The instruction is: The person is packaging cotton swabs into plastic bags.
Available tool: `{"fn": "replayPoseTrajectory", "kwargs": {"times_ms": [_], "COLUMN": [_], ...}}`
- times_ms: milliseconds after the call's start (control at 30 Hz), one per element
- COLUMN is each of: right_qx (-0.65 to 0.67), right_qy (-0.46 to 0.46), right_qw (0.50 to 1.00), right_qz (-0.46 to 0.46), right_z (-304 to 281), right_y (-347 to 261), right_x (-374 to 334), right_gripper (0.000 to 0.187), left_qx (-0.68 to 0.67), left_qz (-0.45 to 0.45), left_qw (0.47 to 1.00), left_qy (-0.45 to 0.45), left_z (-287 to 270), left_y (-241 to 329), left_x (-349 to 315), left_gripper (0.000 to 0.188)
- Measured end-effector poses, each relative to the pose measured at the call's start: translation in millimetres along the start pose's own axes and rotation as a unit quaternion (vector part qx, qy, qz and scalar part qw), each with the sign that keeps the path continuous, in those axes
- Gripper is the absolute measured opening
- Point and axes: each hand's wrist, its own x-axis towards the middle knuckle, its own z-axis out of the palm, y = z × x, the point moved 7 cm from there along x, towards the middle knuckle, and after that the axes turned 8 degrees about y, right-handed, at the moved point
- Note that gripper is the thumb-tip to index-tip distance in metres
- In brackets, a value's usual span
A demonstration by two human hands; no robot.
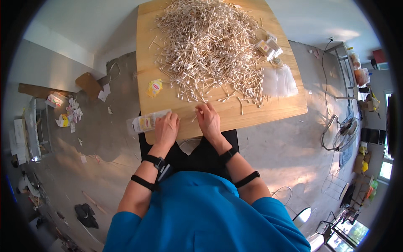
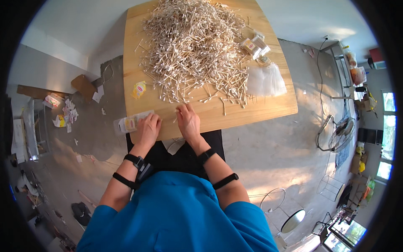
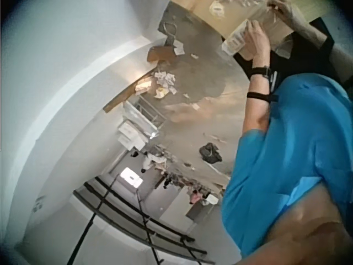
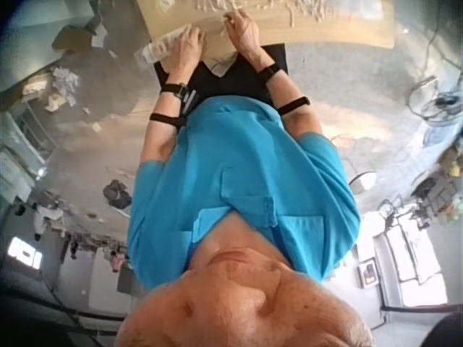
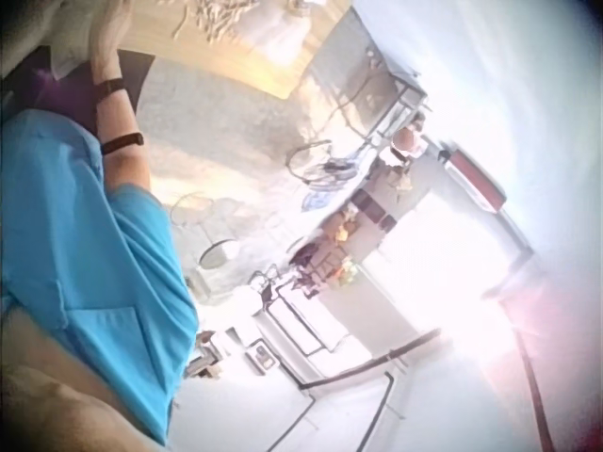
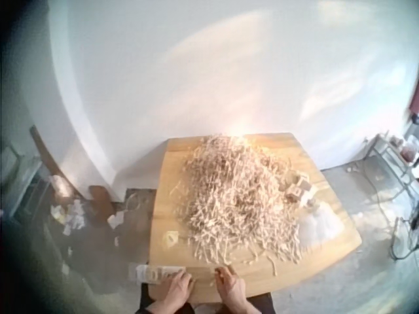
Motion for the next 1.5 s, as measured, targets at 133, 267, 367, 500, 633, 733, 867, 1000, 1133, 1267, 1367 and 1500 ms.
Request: {"fn": "replayPoseTrajectory", "kwargs": {"times_ms": [133, 267, 367, 500, 633, 733, 867, 1000, 1133, 1267, 1367, 1500], "right_qx": [-0.054, 0.013, 0.027, -0.067, -0.069, 0.038, -0.061, -0.122, -0.111, -0.081, -0.082, -0.141], "right_qy": [-0.068, -0.113, -0.099, -0.09, -0.048, -0.022, 0.049, -0.035, -0.058, -0.104, -0.084, -0.099], "right_qw": [0.995, 0.993, 0.992, 0.989, 0.996, 0.998, 0.997, 0.989, 0.989, 0.985, 0.987, 0.98], "right_qz": [-0.046, -0.023, -0.075, -0.096, -0.03, 0.035, -0.004, -0.069, -0.075, -0.111, -0.11, -0.102], "right_z": [-2.5, -23.1, -35.9, -24.8, -4.7, -10.7, -24.3, -12.0, -26.0, -25.6, -15.2, -0.4], "right_y": [1.7, 12.2, 21.5, 29.2, 16.3, 16.7, 17.6, 19.0, 18.7, 11.0, 4.8, 17.6], "right_x": [19.9, 16.9, 1.7, -10.5, -9.5, -4.8, 23.3, 26.2, 6.5, 7.6, 26.3, 45.5], "right_gripper": [0.013, 0.025, 0.026, 0.013, 0.009, 0.009, 0.01, 0.01, 0.011, 0.009, 0.012, 0.011], "left_qx": [-0.088, -0.153, -0.164, -0.226, -0.213, -0.198, -0.135, -0.121, -0.137, -0.132, -0.132, -0.146], "left_qz": [-0.042, -0.054, -0.054, -0.026, -0.002, -0.028, 0.065, 0.077, 0.075, 0.082, 0.082, 0.08], "left_qw": [0.994, 0.984, 0.982, 0.97, 0.975, 0.977, 0.984, 0.984, 0.983, 0.982, 0.983, 0.98], "left_qy": [0.05, 0.069, 0.081, 0.08, 0.068, 0.08, 0.097, 0.102, 0.097, 0.104, 0.097, 0.113], "left_z": [-10.3, -10.4, 0.0, 5.7, 17.7, 21.9, 17.0, 16.9, 23.8, 25.0, 24.6, 23.0], "left_y": [-0.8, 9.4, 16.9, 36.8, 31.8, 17.4, 32.7, 38.4, 33.2, 30.9, 31.5, 33.4], "left_x": [2.5, 1.7, 12.2, 12.6, 6.1, 4.6, -0.7, -5.8, -7.3, -9.0, -5.6, -5.3], "left_gripper": [0.016, 0.029, 0.034, 0.032, 0.027, 0.023, 0.015, 0.014, 0.014, 0.015, 0.016, 0.015]}}
